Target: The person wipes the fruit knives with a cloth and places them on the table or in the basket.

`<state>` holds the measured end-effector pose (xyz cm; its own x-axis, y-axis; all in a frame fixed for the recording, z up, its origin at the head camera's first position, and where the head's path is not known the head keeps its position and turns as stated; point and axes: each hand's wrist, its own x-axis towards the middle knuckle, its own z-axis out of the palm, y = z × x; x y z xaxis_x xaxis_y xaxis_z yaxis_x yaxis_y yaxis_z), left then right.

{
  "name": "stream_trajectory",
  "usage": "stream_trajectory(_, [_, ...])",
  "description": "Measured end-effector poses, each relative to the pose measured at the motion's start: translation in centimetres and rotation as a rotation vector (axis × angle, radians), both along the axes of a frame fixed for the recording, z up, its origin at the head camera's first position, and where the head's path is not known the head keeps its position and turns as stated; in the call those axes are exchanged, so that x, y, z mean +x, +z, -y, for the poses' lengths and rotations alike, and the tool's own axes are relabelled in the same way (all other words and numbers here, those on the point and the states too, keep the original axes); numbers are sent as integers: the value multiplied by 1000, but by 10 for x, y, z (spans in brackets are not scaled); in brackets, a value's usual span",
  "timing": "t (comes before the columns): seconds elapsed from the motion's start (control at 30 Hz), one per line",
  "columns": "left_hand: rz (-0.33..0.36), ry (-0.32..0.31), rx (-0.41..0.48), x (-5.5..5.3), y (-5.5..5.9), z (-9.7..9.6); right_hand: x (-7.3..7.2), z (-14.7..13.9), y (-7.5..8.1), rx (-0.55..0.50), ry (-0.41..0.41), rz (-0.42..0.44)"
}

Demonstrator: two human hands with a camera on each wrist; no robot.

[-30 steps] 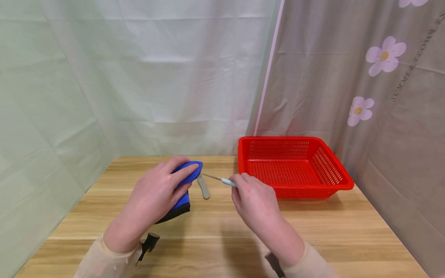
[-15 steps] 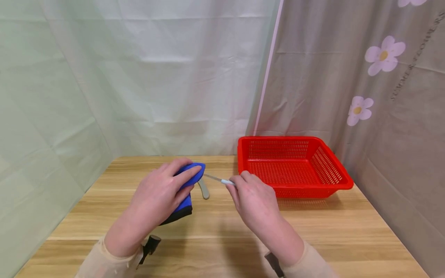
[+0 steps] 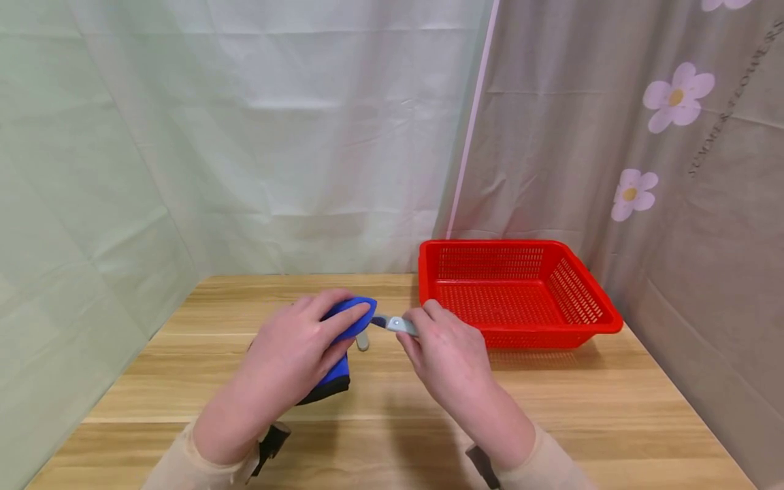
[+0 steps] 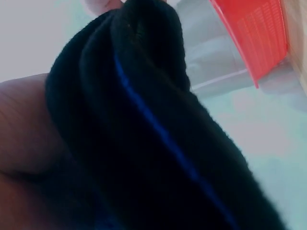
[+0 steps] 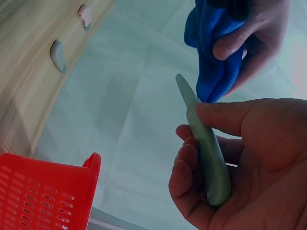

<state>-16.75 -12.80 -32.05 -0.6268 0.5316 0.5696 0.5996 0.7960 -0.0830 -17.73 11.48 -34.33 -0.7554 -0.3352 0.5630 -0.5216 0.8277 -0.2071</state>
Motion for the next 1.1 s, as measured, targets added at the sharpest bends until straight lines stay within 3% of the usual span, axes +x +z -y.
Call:
stream_trajectory(0.6, [37,8,-66,6,-7,-16,2,-1,-3,4,41,-57])
stream_trajectory(1.1, [62,18,-66,5,-7,-14,2,0,-2,4,35,-13])
